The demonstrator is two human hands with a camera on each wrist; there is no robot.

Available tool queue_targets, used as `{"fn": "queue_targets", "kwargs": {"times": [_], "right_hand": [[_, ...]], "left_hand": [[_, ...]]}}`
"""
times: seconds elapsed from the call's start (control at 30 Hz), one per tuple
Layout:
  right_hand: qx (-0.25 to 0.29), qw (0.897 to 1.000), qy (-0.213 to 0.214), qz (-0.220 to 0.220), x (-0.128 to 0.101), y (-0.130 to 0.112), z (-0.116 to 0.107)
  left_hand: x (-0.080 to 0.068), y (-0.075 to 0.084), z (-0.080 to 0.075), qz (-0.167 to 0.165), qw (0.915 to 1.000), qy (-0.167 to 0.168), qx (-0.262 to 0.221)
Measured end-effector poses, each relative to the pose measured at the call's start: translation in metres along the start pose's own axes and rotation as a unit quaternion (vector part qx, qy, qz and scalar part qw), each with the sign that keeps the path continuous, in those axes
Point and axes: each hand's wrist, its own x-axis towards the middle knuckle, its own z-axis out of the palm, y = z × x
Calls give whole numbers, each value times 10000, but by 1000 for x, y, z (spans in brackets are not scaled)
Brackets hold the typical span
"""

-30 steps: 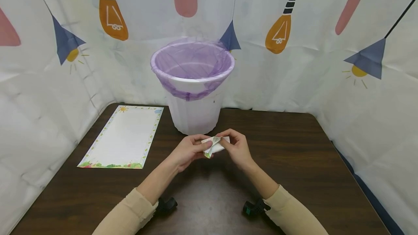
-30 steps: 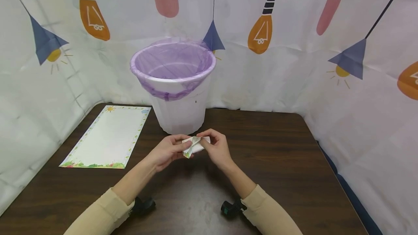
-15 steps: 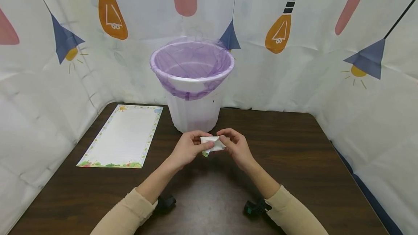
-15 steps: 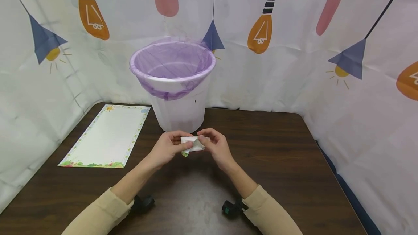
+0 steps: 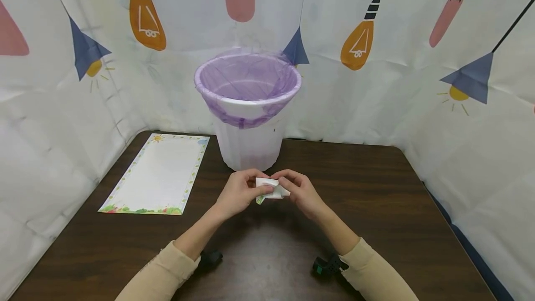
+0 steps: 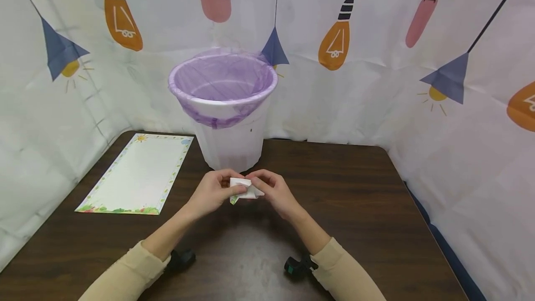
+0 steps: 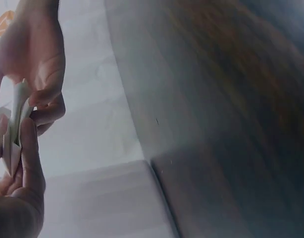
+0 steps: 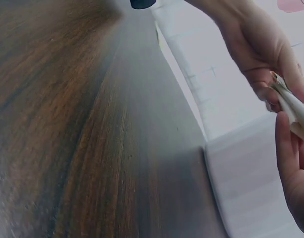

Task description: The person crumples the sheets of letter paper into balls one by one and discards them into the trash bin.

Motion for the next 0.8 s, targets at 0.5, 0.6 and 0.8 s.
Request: {"fn": "queue_targets", "kwargs": {"times": [0.5,0.6,0.8], "right_hand": [[-291,9990,324,-22,0,-1,3],[-222,9986,460,-145,1,0,2],[-10,9976,614,-329,3,0,1]], "left_hand": [[0,-7,-1,178,9991,-109,375],[2,-10,-1,78,9994,-322,-83],[3,-10,-1,-105,9960,-462,-754]]}}
